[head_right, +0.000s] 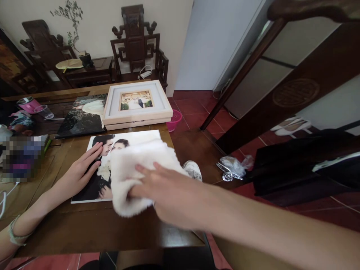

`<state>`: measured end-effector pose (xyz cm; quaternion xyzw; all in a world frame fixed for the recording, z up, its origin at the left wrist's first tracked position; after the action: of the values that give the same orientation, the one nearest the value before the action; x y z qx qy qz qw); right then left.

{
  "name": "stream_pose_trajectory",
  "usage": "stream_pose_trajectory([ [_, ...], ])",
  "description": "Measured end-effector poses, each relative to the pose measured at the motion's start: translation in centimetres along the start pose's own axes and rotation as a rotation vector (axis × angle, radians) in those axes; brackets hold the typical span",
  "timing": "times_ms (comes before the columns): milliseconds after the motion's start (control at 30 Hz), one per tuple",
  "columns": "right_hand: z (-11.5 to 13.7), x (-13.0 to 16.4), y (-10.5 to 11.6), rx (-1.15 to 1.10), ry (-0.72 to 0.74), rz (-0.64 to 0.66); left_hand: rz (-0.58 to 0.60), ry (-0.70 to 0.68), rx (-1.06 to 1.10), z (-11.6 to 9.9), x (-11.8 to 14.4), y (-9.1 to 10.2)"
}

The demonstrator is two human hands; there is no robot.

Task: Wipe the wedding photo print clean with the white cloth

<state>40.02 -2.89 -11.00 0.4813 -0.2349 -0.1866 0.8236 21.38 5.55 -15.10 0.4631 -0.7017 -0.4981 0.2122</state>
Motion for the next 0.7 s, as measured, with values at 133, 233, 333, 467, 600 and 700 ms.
stream_pose_trajectory([
  [133,-5.3,-1.7,2.2,0.114,-0.063,-0.085,0.005,-0.014,-0.002,-0.1,0.0,0.1],
  [233,-7.9,-2.3,2.9,0.220,-0.100,-0.147,0.000,-0.006,0.008,-0.1,0.1,0.1],
  [333,-7.7,-2.2,2.7,0.272,-0.077,-0.165,-0.008,0.003,0.011,0.0,0.2,0.1],
  [467,-4.0,-0.4,0.7,0.160,-0.043,-0.118,-0.010,0.001,0.025,0.0,0.2,0.0],
  [600,1.2,1.5,-3.2,0.017,0.044,0.045,-0.007,0.018,0.022,-0.1,0.1,0.1],
  [700,3.1,1.9,-3.7,-0.043,0.100,0.082,-0.002,0.016,0.015,-0.1,0.1,0.1],
])
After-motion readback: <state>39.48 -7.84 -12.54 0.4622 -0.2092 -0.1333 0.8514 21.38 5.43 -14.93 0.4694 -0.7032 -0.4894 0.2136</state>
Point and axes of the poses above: each hand's wrist, its own x-axis away from the middle knuckle, its own y-axis out of the back of the hand, z = x × y, the point moved 8 cm from there along -x, towards the middle knuckle, and after that the axes turned 4 degrees about y, right-handed, at the moved point
